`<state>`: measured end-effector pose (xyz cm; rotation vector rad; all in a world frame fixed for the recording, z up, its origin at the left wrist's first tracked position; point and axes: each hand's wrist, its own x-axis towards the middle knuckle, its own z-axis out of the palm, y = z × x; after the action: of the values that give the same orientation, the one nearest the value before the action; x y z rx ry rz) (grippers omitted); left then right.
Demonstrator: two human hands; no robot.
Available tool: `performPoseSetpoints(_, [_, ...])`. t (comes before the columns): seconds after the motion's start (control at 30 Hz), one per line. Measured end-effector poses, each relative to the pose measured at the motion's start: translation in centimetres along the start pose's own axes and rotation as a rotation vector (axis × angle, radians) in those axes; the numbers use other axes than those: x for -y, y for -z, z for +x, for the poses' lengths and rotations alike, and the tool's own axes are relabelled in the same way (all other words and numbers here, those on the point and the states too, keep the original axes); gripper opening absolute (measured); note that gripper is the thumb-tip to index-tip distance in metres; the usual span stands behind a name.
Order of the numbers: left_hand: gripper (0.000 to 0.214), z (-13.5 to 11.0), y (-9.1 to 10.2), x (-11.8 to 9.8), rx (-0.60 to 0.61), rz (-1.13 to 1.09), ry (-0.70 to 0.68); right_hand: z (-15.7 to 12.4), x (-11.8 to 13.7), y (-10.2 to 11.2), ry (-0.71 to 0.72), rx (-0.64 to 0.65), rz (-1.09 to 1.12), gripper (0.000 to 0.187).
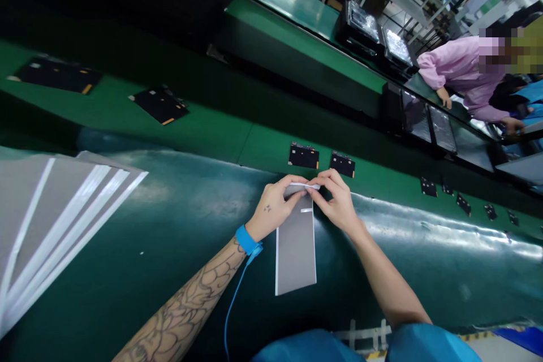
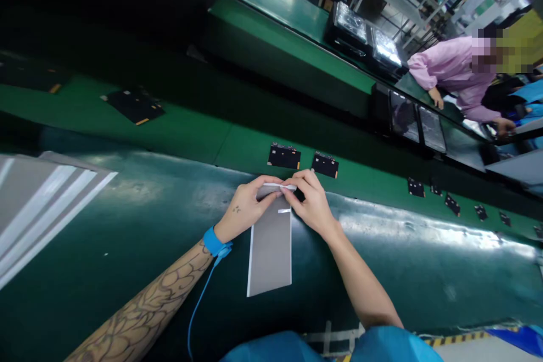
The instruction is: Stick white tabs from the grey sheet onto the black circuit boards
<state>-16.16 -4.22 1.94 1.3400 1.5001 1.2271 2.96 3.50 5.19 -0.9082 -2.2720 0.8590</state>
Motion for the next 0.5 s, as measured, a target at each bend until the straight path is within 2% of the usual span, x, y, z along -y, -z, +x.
performPoseSetpoints(0.13, [0.020, 0.0, -0.1, 0.2, 0.005, 0.001, 0.003, 0.1, 0.0, -1.4, 0.027, -0.027, -0.048, 0.012])
performPoseSetpoints(0.33, [0.019, 0.0, -0.1, 0.3, 0.012, -0.004, -0.009, 0.0, 0.4, -1.6, 0.018, 0.017, -0.037, 0.011])
performPoseSetpoints(0.43, [0.018, 0.0, -0.1, 0.1, 0.006, -0.010, -0.002, 0.1, 0.6, -1.0, -0.033, 0.018, 0.023, 0.012])
performPoseSetpoints(0.5, [0.019, 0.0, 0.0, -0.1, 0.005, -0.001, 0.000, 0.7, -0.4, 0.4, -0.095, -0.041, 0.069, 0.017])
